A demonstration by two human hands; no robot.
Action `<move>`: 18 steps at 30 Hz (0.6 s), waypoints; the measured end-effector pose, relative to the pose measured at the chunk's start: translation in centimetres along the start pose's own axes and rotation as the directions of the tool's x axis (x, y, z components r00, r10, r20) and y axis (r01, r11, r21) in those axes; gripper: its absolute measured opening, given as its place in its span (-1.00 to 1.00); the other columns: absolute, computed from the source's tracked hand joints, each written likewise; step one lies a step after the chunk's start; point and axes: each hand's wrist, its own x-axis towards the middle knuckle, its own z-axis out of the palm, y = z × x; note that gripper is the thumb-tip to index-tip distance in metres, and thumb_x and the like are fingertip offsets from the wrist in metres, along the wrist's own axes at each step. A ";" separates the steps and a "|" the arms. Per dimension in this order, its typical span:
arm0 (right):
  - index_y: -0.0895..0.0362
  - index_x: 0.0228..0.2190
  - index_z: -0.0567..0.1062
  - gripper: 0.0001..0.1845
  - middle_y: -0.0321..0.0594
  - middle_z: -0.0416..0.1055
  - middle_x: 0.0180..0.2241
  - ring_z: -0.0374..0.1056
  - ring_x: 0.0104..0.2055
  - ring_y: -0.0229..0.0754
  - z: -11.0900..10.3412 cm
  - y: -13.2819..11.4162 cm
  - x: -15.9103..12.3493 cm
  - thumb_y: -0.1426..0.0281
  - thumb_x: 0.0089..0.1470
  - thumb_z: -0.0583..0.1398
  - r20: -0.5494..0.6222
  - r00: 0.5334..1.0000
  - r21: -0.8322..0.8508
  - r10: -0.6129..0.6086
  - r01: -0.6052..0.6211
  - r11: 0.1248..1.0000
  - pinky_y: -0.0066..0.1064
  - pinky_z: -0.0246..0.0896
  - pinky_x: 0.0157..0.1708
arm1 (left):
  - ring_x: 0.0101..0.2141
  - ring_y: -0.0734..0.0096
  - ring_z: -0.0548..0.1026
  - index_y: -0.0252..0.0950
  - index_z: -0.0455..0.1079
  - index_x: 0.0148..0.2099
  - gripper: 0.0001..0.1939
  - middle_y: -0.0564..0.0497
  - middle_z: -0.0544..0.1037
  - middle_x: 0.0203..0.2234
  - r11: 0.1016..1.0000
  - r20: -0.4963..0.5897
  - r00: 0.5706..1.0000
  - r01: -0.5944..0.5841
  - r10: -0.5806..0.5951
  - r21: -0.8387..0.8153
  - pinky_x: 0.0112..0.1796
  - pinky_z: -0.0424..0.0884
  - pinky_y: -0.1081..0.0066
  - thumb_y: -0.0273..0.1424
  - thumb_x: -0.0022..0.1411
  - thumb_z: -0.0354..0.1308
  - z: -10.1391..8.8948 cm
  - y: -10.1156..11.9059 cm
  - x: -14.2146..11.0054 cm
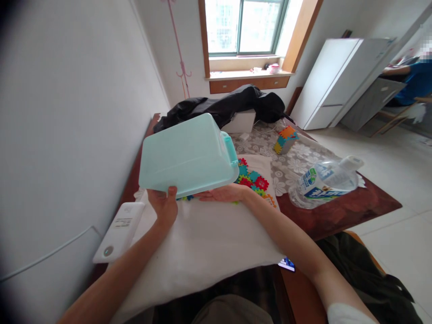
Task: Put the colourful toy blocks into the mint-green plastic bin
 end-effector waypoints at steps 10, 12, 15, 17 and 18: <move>0.13 0.41 0.36 -0.05 0.01 -0.03 0.56 -0.03 0.61 0.02 -2.2 -0.9 -3.0 0.00 0.14 0.43 0.281 0.940 -0.081 0.193 -0.177 0.981 -0.25 0.07 0.53 | 0.18 0.04 0.56 -0.22 0.33 0.35 -0.17 -0.27 0.56 0.18 0.998 -0.030 0.997 0.063 -0.064 -0.031 0.26 0.43 0.11 0.23 0.29 0.28 0.0 0.0 0.2; 0.13 0.39 0.38 -0.04 0.01 -0.02 0.56 -0.03 0.61 0.00 -2.6 -1.2 -3.2 -0.02 0.11 0.44 0.257 0.953 -0.081 0.163 -0.146 0.986 -0.24 0.07 0.53 | 0.18 0.03 0.55 -0.22 0.33 0.34 -0.16 -0.26 0.56 0.17 0.998 -0.029 0.998 0.059 -0.060 -0.020 0.27 0.42 0.10 0.26 0.27 0.26 -0.1 -0.4 0.0; 0.12 0.34 0.43 -0.08 0.05 0.15 0.51 0.17 0.54 0.01 -2.7 -1.4 -3.3 -0.08 0.11 0.41 0.194 0.966 -0.041 0.171 -0.166 0.985 -0.21 0.15 0.49 | 0.23 0.00 0.52 -0.21 0.29 0.38 -0.11 -0.28 0.53 0.20 0.998 -0.018 0.998 0.053 -0.053 -0.014 0.28 0.42 0.09 0.30 0.28 0.22 -0.1 -0.8 -0.2; 0.13 0.27 0.48 -0.16 0.10 0.33 0.41 0.38 0.40 0.06 -2.7 -1.4 -3.3 -0.13 0.15 0.32 0.069 0.986 0.049 0.149 -0.152 0.987 -0.10 0.26 0.42 | 0.26 -0.02 0.49 -0.20 0.25 0.42 -0.08 -0.30 0.50 0.25 0.999 -0.021 0.999 0.043 -0.043 -0.010 0.28 0.42 0.09 0.29 0.27 0.23 -0.1 -1.0 -0.3; 0.13 0.22 0.50 -0.22 0.10 0.42 0.34 0.46 0.32 0.09 -2.8 -1.4 -3.3 -0.13 0.18 0.26 -0.023 0.993 0.106 0.118 -0.115 0.988 -0.02 0.31 0.38 | 0.28 -0.03 0.48 -0.20 0.23 0.44 -0.06 -0.31 0.47 0.28 0.999 -0.031 0.999 0.034 -0.034 -0.003 0.29 0.42 0.09 0.28 0.26 0.25 -0.1 -1.1 -0.3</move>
